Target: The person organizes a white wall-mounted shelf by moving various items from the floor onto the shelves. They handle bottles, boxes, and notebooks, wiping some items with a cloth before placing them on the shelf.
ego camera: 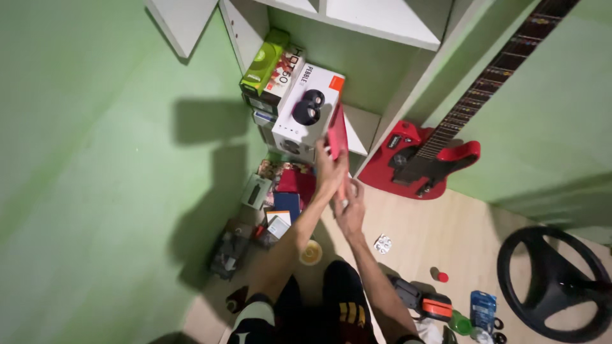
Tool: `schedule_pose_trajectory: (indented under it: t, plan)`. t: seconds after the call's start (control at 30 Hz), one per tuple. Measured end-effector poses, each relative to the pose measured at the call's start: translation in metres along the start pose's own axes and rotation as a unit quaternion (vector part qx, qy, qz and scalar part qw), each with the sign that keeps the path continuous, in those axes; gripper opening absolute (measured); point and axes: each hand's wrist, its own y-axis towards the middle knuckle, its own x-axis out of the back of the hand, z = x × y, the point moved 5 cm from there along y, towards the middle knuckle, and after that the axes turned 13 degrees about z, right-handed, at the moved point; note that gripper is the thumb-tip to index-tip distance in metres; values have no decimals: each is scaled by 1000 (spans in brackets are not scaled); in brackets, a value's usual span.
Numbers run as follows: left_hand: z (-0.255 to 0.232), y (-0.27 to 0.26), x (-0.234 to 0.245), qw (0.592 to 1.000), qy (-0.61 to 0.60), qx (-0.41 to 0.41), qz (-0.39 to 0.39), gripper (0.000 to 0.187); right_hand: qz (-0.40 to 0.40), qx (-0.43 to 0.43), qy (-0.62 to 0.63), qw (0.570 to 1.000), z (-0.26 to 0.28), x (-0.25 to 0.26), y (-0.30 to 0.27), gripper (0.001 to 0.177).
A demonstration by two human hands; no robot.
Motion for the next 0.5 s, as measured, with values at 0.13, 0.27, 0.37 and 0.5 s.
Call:
schedule_pose_trajectory:
  t: [0.13,0.27,0.37,0.5]
  plan:
    - [1,55,-7,982,175,29,65,69,-89,139,-52,985,2,12,39,50]
    - [5,81,-16,958,218,-76,171,95,-69,77,-30,994,-7,4,91,34]
    - [23,77,-14,961,192,28,198,82,14,-25,-129,991,-11,-9,133,45]
    - [5,65,10,949,278,-90,121,70,29,41,-13,999,-3,-24,167,49]
